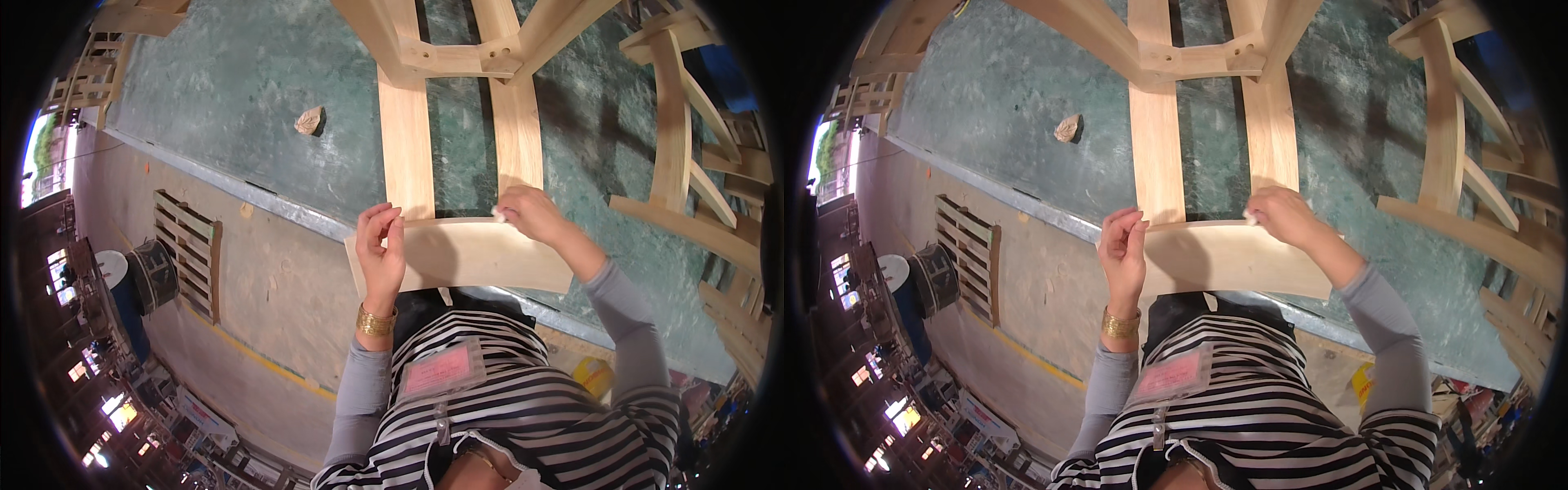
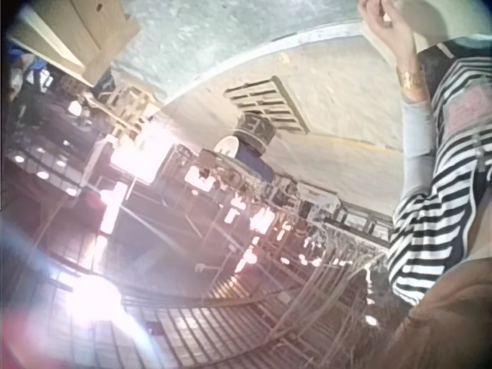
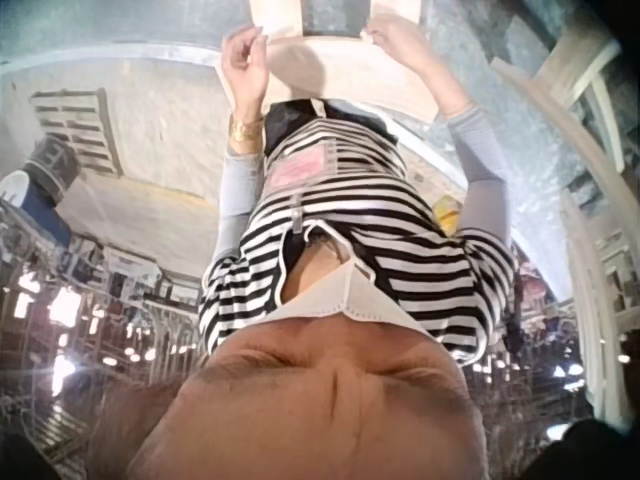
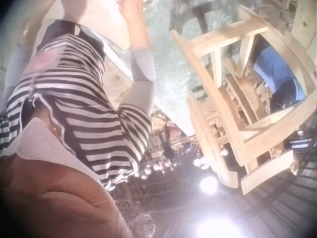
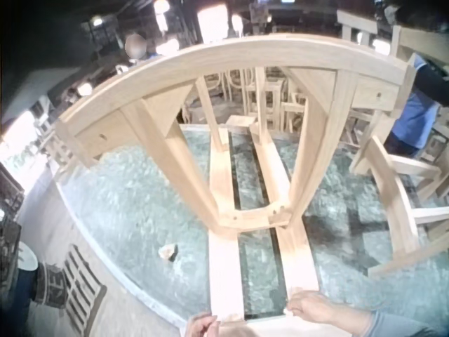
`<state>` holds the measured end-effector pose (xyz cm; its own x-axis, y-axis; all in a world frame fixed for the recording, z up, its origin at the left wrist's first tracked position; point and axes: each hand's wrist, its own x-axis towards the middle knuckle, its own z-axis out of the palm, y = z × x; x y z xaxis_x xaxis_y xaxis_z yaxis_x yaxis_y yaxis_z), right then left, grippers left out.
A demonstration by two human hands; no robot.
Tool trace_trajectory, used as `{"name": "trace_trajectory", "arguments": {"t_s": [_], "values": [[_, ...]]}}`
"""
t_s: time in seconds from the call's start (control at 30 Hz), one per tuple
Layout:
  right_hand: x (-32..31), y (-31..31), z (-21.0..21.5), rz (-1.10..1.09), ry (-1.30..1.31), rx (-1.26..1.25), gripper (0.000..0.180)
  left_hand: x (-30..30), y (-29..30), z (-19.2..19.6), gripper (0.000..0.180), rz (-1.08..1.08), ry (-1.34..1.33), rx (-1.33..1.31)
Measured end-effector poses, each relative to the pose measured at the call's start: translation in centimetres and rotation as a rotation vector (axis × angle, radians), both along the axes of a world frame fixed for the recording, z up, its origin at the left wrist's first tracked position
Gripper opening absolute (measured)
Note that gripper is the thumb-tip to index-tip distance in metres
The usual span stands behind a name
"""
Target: The person sands the wooden frame of a chair using a sanding block. They systematically rub the block along the edges and surfaces of the chair legs and seat frame, frequently repositioning the chair to access different angles. The task involves repetitive manual sanding to smooth the wood.
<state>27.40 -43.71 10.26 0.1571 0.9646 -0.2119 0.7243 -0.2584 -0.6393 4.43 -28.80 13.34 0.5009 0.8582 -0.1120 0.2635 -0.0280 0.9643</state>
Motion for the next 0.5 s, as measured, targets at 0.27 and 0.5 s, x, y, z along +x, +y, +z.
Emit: {"name": "trace_trajectory", "arguments": {"t_s": [0.27, 0.5], "values": [[3.4, -3.0, 2.4, 0.031, 0.070, -0.206, 0.013, -0.3, -0.4, -0.7, 0.011, 0.012, -0.021, 0.040], [0.3, -1.4, 0.4, -0.022, 0.006, -0.138, 0.012, -1.2, 0.4, -0.9, 0.012, 0.041, 0.003, 0.072]]}}
